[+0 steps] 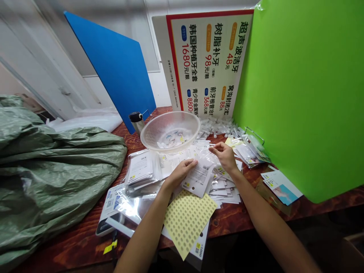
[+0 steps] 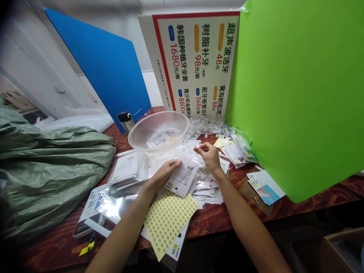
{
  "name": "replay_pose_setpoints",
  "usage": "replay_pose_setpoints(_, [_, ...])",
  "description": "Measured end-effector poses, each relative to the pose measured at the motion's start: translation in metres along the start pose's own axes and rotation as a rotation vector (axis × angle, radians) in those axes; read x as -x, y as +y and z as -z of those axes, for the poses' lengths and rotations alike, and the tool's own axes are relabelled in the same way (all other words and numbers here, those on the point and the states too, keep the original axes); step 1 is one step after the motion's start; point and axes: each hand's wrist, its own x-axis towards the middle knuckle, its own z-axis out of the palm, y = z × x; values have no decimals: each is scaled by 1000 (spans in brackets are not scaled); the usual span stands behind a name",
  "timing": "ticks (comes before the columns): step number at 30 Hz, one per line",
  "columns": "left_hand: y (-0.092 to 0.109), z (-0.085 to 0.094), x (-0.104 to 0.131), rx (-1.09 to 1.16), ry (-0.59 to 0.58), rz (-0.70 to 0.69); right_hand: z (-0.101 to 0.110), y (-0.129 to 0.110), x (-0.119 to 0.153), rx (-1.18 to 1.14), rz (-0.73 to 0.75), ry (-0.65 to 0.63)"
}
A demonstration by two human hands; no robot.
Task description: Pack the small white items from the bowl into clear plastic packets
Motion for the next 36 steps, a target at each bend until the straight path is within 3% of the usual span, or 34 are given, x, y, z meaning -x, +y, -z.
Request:
replay_pose_setpoints(9, [1,-1,0,-60,-51,-28,-15,-7,15,224,186,-229])
replay_pose_setpoints(11, [1,0,-1,-71,-10,-49,-8,-8,10,238,230,-236])
replay_pose_setpoints(13, [1,2,-2,-57,35,-67,6,-9,2,263,235,-163])
replay_pose_setpoints(15, [0,4,-3,-40,67,-75,24,-10,-6,443,220,-110])
replay_pose_setpoints(20, [-2,7,-5,17,139,-87,52,-6,-9,1124,23,-241])
replay_pose_setpoints(24, [-3,8,-6,82,184,-91,60,8,-3,1328,-246,-272])
replay_pose_setpoints(26, [-4,8,-7,90,198,-95,62,13,-3,1276,-255,-294])
replay_pose_setpoints(28, [-5,8,-8,82,210,-91,60,13,-6,1106,-148,-266])
replay_pose_setpoints(33, [-5,8,-7,47,196,-79,33,-4,-6,323,100,-160])
replay_pose_setpoints(36, [-3,7,-5,-2,124,-64,18,-12,-1,98,149,-155])
